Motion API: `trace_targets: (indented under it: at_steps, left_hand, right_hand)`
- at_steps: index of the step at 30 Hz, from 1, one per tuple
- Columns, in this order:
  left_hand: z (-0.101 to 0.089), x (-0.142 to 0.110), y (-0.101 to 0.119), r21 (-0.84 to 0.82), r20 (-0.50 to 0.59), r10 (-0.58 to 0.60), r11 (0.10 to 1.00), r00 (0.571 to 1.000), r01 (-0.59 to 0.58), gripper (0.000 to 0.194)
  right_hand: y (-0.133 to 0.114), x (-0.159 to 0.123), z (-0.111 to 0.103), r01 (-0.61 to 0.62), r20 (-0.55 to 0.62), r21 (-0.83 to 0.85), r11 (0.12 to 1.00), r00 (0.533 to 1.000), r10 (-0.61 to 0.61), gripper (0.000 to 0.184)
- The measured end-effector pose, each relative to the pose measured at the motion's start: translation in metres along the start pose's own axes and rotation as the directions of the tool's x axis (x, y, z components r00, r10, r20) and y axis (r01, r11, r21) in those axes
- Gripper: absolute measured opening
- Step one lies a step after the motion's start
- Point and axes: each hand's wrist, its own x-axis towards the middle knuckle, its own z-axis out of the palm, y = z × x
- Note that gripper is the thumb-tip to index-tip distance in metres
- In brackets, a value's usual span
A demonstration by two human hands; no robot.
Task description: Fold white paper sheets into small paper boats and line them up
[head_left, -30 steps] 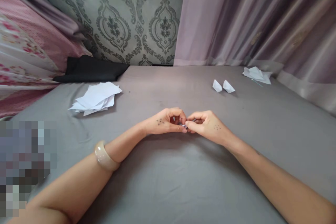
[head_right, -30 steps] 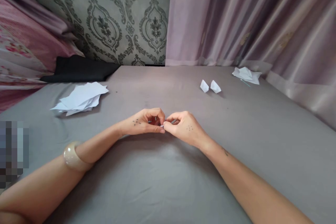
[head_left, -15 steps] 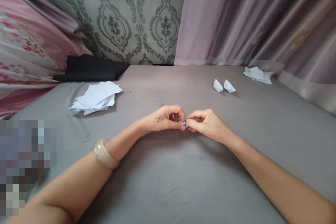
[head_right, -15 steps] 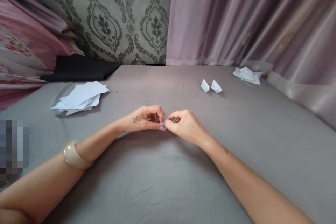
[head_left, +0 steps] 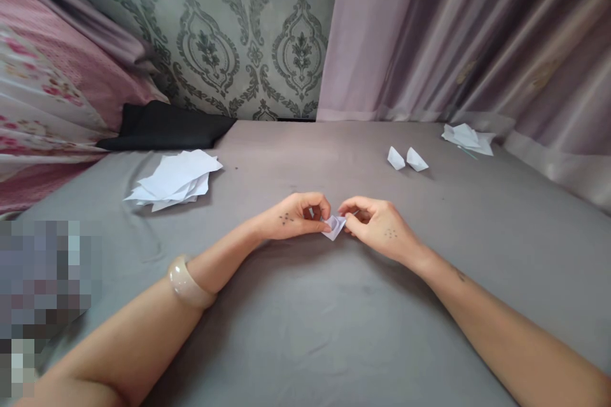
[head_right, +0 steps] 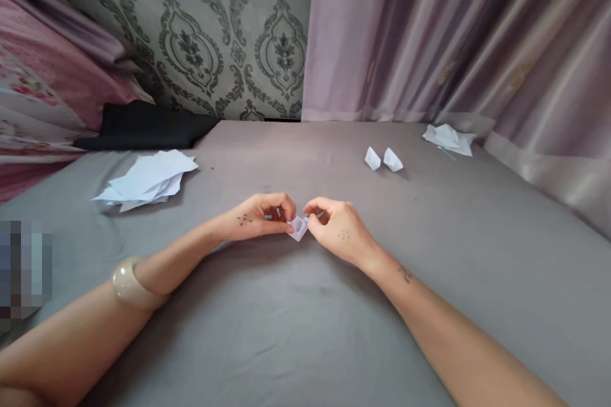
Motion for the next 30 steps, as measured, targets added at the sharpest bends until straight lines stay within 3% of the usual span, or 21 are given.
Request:
trace_targets:
  at_steps: [6,11,16,20,27,30]
  left_hand:
    - [-0.001,-0.003,0.001,0.039,0.01,-0.037,0.999,0.999,0.037,0.013]
    - [-0.004,-0.007,0.003,0.223,0.048,0.044,0.973,0.998,-0.053,0.012]
    - [-0.007,-0.011,-0.005,0.355,0.043,0.079,0.931,0.996,-0.089,0.021]
    - [-0.005,-0.012,-0.013,0.441,0.048,0.161,0.882,0.986,-0.165,0.011]
    - [0.004,-0.018,-0.009,0.628,0.026,0.184,0.762,0.983,-0.159,0.014]
    - [0.006,-0.018,-0.009,0.628,0.028,0.205,0.758,0.978,-0.177,0.019]
  right_hand:
    - [0.0,-0.003,-0.004,0.272,0.075,-0.228,0.935,0.962,-0.262,0.027]
    - [-0.004,-0.01,-0.011,0.384,0.234,-0.407,0.829,0.921,-0.312,0.033]
    - [-0.004,-0.01,-0.013,0.402,0.256,-0.432,0.808,0.913,-0.317,0.017]
    - [0.004,-0.012,-0.009,0.404,0.225,-0.423,0.811,0.914,-0.338,0.022]
    - [0.007,-0.018,0.0,0.409,0.184,-0.478,0.777,0.912,-0.367,0.021]
    - [0.006,-0.018,-0.001,0.399,0.167,-0.475,0.784,0.916,-0.365,0.023]
